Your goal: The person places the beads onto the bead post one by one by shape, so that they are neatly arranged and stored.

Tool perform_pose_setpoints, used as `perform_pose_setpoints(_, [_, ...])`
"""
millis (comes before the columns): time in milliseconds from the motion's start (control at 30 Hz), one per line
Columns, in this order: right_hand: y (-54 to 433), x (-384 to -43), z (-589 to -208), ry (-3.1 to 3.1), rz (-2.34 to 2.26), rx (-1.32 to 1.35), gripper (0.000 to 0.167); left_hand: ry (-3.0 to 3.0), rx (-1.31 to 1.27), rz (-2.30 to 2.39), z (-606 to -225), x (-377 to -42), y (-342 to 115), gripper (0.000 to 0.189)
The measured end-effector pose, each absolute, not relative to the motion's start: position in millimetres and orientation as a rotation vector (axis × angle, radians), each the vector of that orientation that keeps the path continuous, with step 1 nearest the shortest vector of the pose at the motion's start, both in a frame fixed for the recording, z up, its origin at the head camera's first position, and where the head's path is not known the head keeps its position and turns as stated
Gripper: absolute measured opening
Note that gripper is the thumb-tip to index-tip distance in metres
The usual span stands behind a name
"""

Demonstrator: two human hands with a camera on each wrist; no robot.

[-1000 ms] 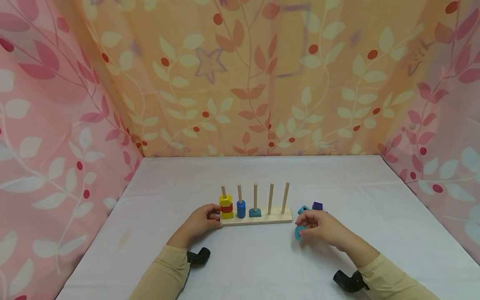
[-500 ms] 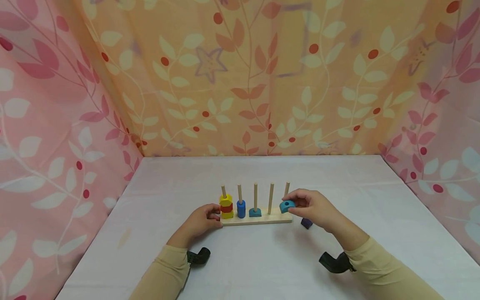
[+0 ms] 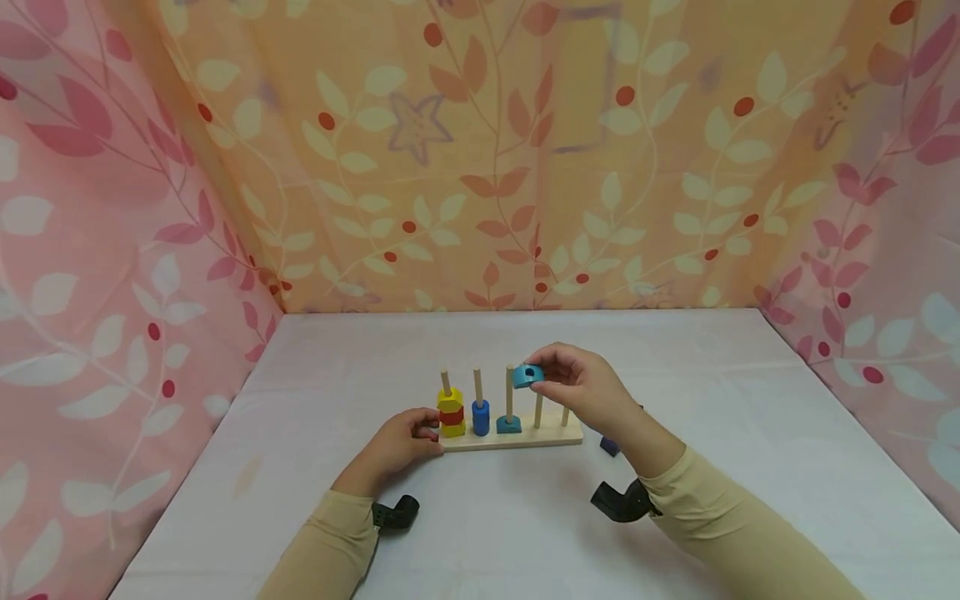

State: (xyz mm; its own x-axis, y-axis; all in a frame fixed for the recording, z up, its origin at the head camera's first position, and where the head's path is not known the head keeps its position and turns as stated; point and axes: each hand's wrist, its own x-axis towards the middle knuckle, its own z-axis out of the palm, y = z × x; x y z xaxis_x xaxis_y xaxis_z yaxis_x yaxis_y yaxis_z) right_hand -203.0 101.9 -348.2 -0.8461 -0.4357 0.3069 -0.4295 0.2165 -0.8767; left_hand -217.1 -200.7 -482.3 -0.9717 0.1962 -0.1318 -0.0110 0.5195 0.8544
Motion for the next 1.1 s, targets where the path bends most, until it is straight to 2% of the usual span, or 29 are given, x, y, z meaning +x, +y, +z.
perform_pose_setpoints(233, [85,-212,-349,2.551,-1.778,-0.837,0.018,2.560,0.139,1.426,-480,-216,-200,0.049])
perform_pose_setpoints(533, [71,-218,-360,2.505,-1.828,-0.694,0.023,2.567,0.128,1.426,-480,-214,-201,0.050])
perform_pose_setpoints(1100, [69,-222,-367,2.483,-1.823,-0.563,0.020,2.559,0.145,1.435,-481,-217,-200,0.050])
